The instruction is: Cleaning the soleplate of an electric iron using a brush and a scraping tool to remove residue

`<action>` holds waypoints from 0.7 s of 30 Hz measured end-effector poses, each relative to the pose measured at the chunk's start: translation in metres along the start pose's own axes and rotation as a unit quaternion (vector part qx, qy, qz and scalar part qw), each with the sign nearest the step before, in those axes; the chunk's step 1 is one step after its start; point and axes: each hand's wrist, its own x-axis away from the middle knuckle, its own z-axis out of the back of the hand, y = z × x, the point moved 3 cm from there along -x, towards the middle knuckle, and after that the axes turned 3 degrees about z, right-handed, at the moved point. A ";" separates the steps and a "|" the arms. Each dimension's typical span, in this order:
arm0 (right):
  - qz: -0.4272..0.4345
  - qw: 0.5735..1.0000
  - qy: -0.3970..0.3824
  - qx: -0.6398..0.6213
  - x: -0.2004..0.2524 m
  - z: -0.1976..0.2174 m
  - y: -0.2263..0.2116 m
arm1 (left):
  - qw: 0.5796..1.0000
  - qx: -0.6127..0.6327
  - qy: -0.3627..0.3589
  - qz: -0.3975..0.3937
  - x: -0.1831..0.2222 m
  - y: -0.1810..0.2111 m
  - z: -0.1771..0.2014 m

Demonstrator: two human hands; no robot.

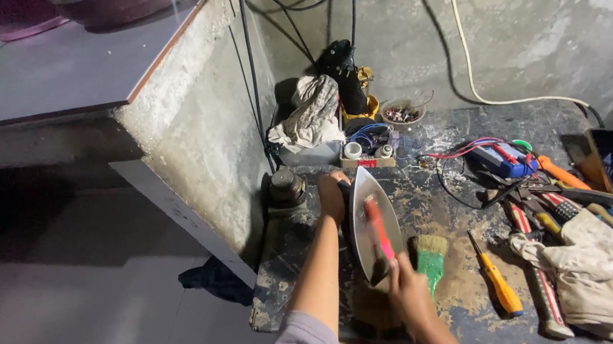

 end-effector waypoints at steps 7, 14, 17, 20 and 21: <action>-0.038 0.999 0.037 0.013 0.010 -0.012 0.031 | 0.996 0.033 0.009 -0.086 0.004 0.003 -0.002; 0.002 0.998 0.059 -0.012 0.010 -0.009 0.013 | 0.985 -0.044 -0.012 -0.164 0.001 0.000 -0.008; -0.008 0.997 0.082 -0.010 0.029 -0.023 0.019 | 0.986 0.004 0.005 -0.166 0.002 -0.007 -0.008; 0.024 0.995 0.093 -0.003 0.029 -0.026 0.012 | 0.991 0.066 0.016 -0.117 0.003 0.012 -0.017; 0.014 0.997 0.073 0.001 0.036 -0.029 0.008 | 0.995 0.069 0.012 -0.077 0.014 0.018 -0.013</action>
